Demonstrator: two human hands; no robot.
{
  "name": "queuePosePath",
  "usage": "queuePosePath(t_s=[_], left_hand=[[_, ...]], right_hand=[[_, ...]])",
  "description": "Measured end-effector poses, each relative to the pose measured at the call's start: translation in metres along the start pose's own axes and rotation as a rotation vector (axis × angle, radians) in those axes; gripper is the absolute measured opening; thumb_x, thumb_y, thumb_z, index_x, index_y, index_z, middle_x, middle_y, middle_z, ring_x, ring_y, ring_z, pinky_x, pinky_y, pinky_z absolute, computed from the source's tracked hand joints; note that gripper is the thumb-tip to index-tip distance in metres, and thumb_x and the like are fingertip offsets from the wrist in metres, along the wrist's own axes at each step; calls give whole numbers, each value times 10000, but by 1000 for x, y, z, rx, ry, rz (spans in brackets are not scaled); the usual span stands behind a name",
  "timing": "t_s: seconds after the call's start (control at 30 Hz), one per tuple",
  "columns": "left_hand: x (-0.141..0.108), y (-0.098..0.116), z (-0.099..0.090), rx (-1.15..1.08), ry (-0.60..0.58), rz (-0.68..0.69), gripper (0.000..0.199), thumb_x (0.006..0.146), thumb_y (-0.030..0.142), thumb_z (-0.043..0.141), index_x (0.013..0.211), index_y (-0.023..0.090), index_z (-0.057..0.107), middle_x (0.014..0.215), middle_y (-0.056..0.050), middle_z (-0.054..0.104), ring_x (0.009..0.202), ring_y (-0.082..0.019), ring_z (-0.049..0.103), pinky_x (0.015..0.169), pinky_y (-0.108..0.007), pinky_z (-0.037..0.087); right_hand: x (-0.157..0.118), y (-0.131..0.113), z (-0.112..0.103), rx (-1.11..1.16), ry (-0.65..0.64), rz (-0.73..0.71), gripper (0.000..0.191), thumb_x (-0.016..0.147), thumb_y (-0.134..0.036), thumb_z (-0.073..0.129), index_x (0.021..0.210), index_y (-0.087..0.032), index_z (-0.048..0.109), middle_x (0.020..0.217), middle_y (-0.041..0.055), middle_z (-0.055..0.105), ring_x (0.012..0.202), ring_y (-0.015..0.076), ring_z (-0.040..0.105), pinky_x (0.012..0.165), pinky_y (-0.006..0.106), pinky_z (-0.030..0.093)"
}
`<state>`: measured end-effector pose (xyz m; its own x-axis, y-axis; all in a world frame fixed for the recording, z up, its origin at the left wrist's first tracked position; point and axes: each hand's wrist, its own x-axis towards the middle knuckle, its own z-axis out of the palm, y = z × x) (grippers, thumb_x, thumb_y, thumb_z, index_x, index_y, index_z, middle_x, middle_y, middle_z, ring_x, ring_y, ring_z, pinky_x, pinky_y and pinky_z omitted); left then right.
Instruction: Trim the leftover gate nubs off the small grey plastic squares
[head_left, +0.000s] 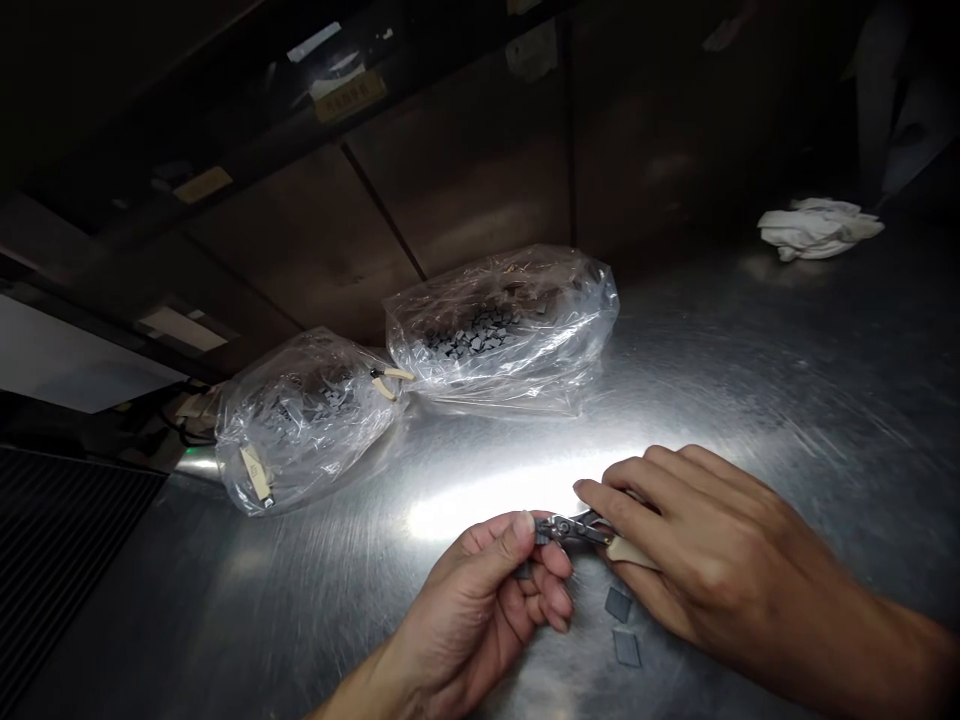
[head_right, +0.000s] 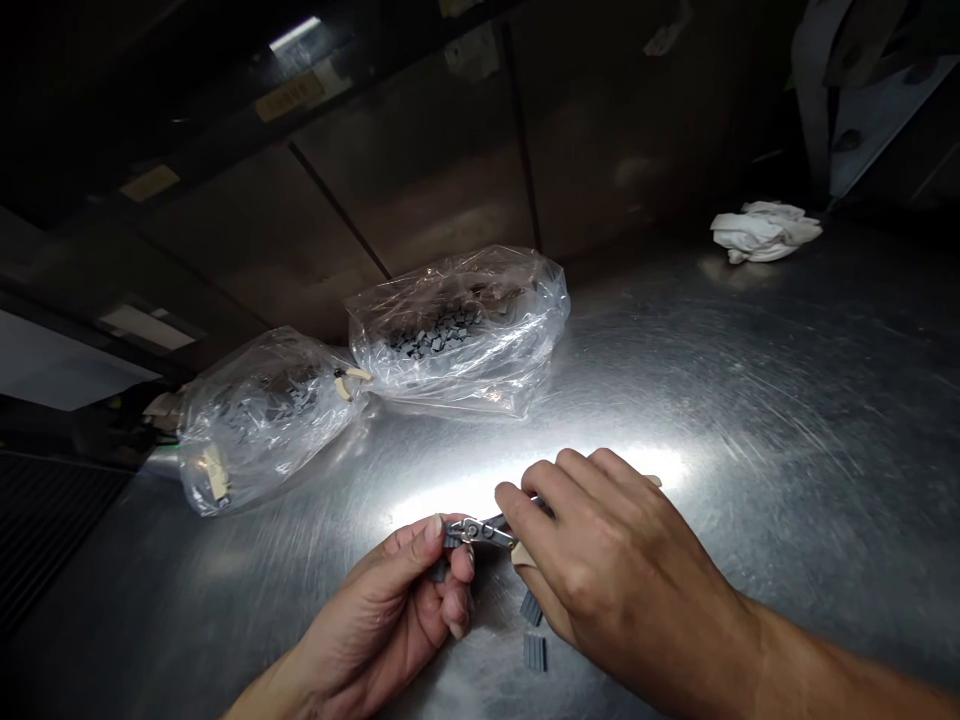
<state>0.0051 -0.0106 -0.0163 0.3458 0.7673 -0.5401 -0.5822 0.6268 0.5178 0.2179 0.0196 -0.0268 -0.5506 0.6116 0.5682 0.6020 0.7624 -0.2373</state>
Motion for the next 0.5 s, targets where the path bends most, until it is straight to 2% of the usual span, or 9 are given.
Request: queuePosePath(t_s=[0.27, 0.5], left_hand=[[2, 0, -1, -10, 4, -9, 232, 761, 276, 927, 813, 94, 793, 724, -53, 781, 565, -106, 705, 579, -188, 589], [1, 1, -1, -15, 12, -5, 233, 755, 272, 931, 817, 92, 796, 715, -57, 783, 552, -105, 705, 572, -184, 588]], right_hand=[[0, 0, 1, -42, -15, -25, 223, 927, -107, 562, 1105, -136, 693, 832, 37, 618, 727, 217, 558, 676, 382, 365], [1, -2, -3, -140, 21, -82, 234, 984, -89, 490, 1072, -125, 704, 772, 37, 615, 689, 196, 570, 655, 375, 344]])
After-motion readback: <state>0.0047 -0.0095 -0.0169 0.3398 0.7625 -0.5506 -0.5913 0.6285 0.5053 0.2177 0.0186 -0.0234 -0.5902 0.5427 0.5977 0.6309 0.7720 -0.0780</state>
